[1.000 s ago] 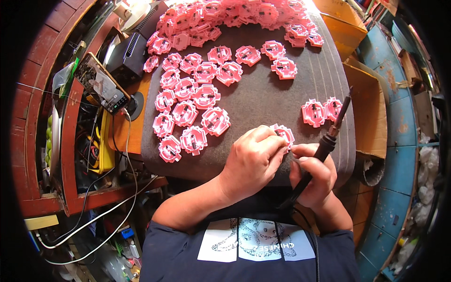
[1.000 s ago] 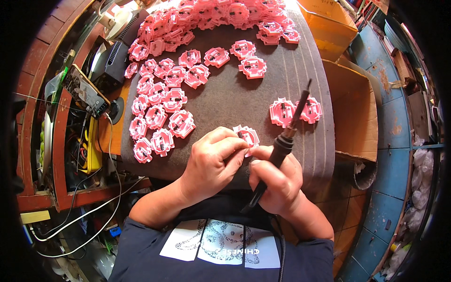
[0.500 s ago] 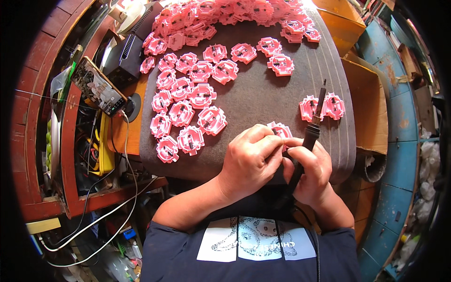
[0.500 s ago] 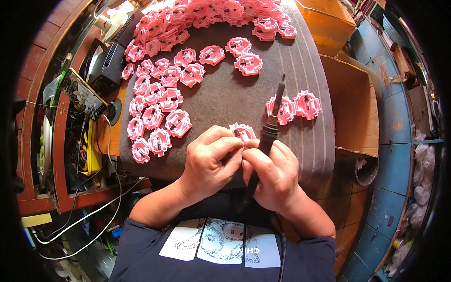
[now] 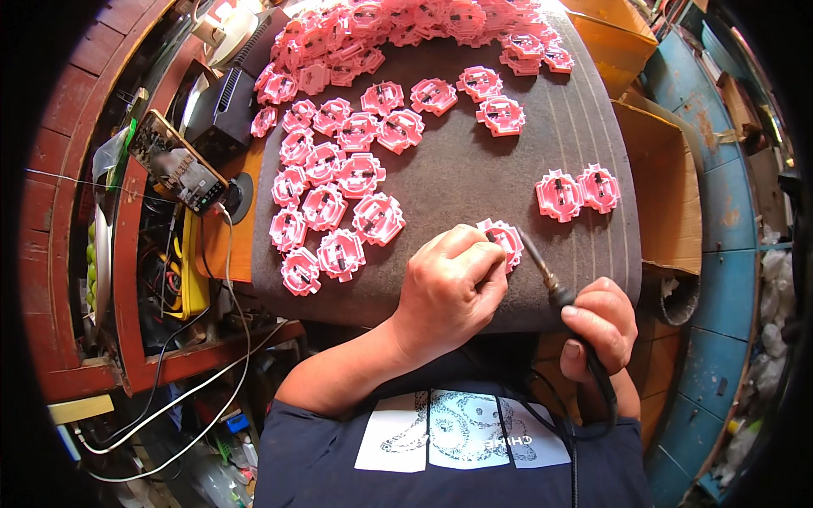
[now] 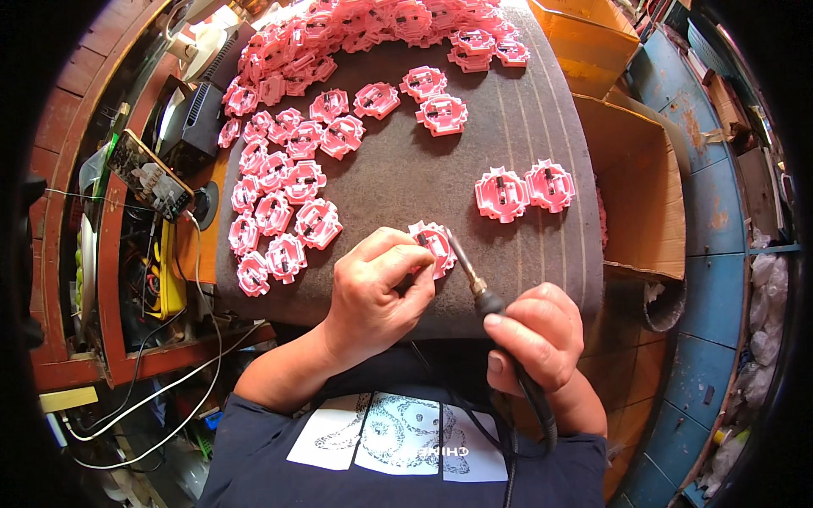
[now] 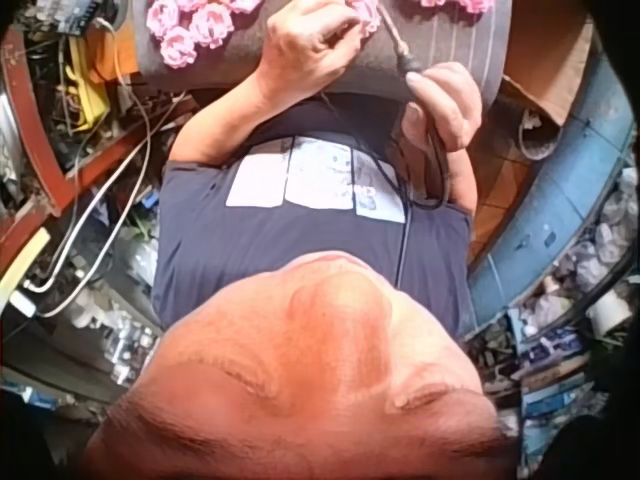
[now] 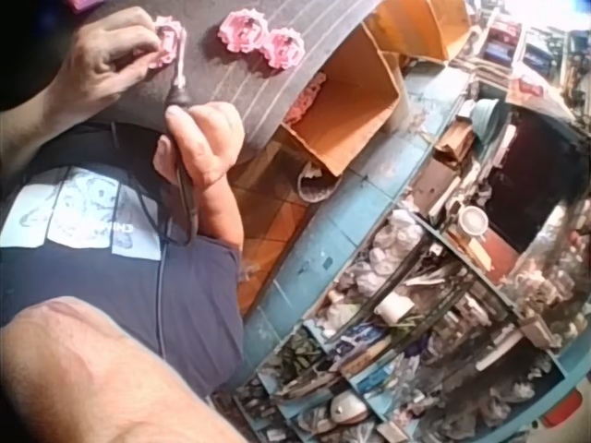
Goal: The person uses a soldering iron to attach small components to pink plastic housings on a workbench. They pick up each housing, apply solder to the contacts, and place the finished units back on the table. A second person is visible in the background handling similar items.
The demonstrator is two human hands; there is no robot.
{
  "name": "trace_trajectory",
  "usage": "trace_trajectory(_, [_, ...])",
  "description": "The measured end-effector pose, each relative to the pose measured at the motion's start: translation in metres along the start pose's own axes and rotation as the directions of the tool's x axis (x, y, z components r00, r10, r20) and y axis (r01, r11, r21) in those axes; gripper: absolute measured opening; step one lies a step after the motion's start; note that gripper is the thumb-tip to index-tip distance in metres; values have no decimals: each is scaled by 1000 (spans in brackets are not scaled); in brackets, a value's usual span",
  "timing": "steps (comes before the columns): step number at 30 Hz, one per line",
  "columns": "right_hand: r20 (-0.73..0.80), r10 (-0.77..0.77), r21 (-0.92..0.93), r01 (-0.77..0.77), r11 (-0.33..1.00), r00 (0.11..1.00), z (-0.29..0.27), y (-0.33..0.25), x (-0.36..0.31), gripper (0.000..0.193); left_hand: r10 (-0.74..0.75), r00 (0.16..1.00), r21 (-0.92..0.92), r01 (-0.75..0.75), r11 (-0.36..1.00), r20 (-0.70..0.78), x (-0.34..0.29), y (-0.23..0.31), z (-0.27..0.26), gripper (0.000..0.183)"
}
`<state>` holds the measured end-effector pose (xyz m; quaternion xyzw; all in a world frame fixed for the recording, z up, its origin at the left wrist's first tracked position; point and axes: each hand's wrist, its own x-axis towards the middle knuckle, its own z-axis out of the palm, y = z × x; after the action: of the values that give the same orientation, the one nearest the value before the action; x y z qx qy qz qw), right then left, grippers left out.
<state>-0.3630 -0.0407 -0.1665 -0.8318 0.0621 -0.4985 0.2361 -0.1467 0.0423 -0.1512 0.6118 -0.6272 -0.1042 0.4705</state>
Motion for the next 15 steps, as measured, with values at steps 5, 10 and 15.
trace_trajectory(5, [31,-1,2,1,1000,1000,-1,-7,-3,22,21,1000,16,-21,1000,-3,1,-1,1,12])
trace_trajectory(10, [41,5,0,-5,1000,999,-2,-8,-4,23,4,1000,19,-4,1000,5,1,0,1,11])
trace_trajectory(15, [42,2,-9,-1,1000,999,-3,-9,-4,23,13,1000,28,-13,1000,7,1,0,1,11])
